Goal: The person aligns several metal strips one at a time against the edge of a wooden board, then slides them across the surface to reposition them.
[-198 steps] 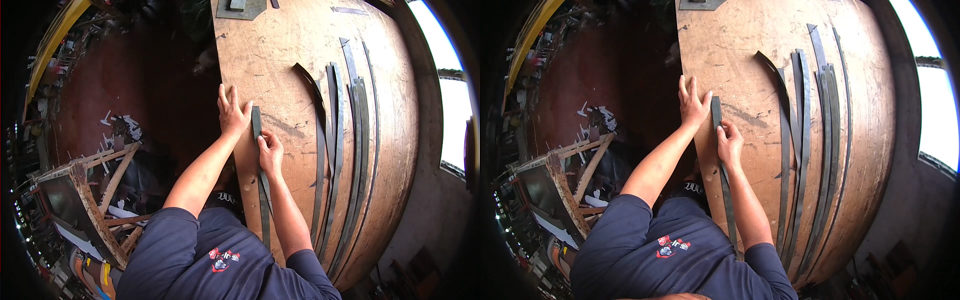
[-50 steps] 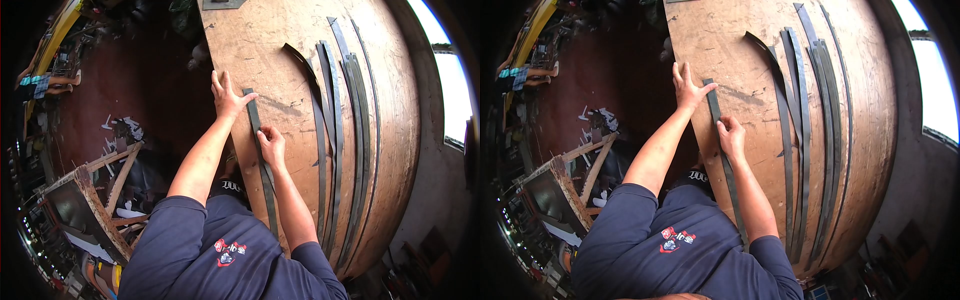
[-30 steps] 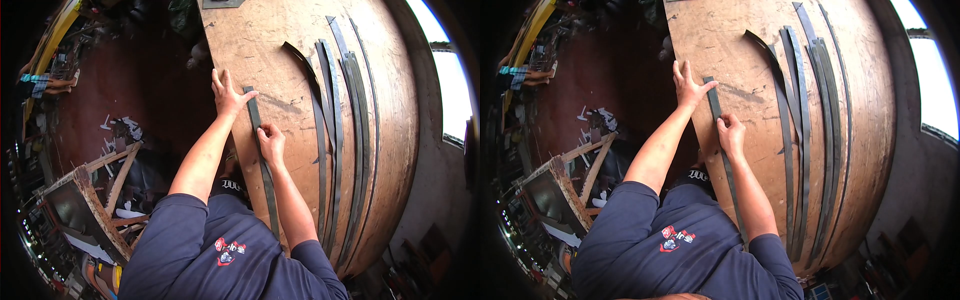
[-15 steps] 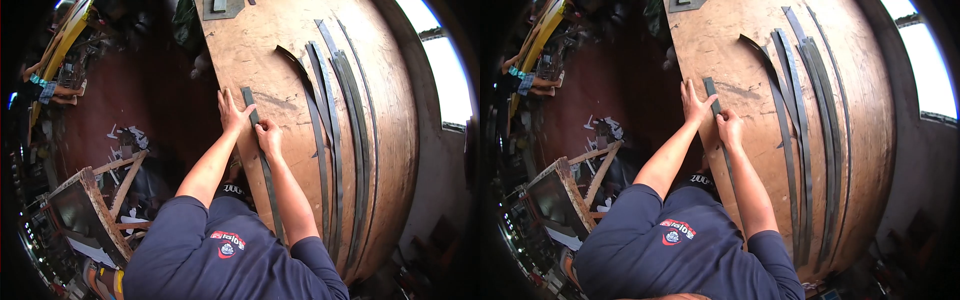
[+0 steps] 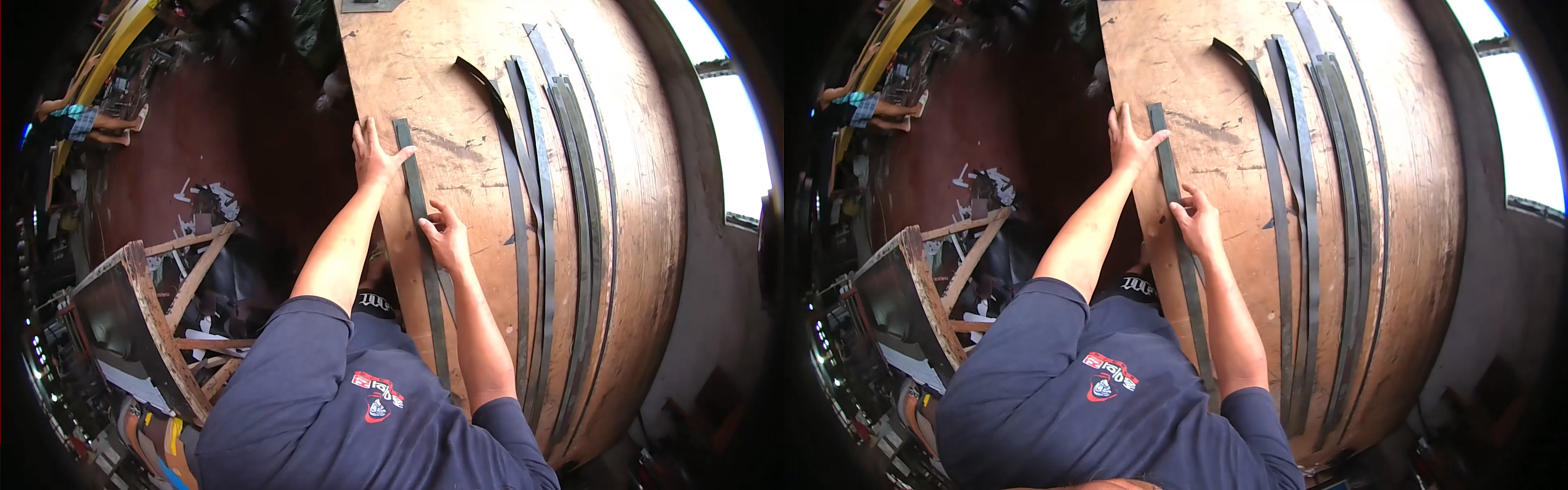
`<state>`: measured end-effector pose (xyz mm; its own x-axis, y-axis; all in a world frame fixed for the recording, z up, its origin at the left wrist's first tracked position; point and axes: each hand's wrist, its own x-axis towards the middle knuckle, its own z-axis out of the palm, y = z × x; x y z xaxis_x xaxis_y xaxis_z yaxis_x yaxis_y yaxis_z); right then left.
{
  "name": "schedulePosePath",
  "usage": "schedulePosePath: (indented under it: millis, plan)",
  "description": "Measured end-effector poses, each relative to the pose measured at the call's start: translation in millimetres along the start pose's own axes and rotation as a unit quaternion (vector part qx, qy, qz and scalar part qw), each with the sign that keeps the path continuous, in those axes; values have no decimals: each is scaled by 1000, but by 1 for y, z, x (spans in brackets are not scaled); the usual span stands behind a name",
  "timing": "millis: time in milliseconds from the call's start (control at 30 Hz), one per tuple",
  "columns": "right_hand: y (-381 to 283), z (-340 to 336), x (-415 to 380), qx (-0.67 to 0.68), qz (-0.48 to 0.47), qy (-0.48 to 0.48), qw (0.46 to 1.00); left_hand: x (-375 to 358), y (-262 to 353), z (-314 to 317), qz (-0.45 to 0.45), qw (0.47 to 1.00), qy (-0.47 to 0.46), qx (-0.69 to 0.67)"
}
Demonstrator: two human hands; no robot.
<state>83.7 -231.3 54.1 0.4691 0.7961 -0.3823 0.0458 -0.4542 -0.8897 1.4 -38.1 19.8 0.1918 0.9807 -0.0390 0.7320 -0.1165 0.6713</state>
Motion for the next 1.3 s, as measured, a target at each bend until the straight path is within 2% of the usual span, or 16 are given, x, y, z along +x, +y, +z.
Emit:
schedulePosePath:
  millis: [233, 600, 967, 1133, 1300]
  plan:
    - [21, 7, -4, 67, -3, -10, 998, -1, 0, -1, 14, 1000, 6, 10]
    - [20, 11, -4, 63, 15, 20, 998, 2, -7, 6, 47, 998, 30, 15]
    - [20, 13, -5, 67, 13, 28, 997, 3, -8, 6, 31, 999, 13, 18]
    - [23, 17, -7, 61, -28, 61, 996, 3, -8, 6, 30, 999, 13, 17]
    - [25, 19, -6, 52, -25, 65, 996, 3, -5, 4, 21, 1000, 5, 14]
